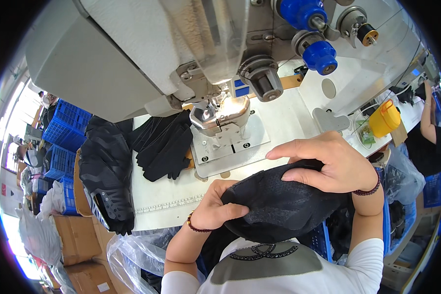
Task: The person operates an industrial sewing machine to stitch black gloves. They handle the gloves, thread the machine using a small tool, and cut threads with scissors. The task involves repetitive sewing and machine maintenance actions.
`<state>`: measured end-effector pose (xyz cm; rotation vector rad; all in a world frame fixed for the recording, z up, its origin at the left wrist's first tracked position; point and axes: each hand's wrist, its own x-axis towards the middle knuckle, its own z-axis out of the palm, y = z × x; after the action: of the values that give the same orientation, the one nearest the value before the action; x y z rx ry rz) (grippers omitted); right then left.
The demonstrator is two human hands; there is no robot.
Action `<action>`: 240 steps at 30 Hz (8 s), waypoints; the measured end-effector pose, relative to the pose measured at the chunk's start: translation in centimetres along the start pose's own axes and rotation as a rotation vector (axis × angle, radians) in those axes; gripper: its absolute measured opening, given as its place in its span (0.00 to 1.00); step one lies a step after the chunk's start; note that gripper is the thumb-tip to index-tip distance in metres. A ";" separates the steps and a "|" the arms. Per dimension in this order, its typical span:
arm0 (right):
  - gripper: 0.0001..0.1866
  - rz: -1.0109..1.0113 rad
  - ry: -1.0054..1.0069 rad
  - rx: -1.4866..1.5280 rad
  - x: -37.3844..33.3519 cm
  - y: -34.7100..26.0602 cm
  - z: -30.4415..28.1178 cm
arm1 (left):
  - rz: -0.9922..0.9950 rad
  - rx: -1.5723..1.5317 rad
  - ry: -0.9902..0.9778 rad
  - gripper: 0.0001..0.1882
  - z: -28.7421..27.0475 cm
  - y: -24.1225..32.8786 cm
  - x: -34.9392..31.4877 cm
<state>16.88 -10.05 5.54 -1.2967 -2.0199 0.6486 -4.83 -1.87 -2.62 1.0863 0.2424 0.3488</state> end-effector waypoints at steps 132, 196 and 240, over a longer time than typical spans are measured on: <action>0.15 0.599 0.605 -0.941 -12.2 16.1 7.7 | 0.722 1.336 0.443 0.30 -6.6 4.6 6.2; 0.04 0.510 1.103 -0.641 -13.0 18.2 9.5 | 0.568 1.396 0.437 0.23 -6.2 4.8 5.7; 0.04 0.613 1.150 -0.511 -12.6 17.5 9.5 | 0.640 1.443 0.424 0.23 -6.7 4.3 5.8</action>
<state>24.19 -15.38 -16.24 -1.9652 -0.8271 -0.3985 -2.56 7.71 -1.96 2.5256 0.5557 1.0629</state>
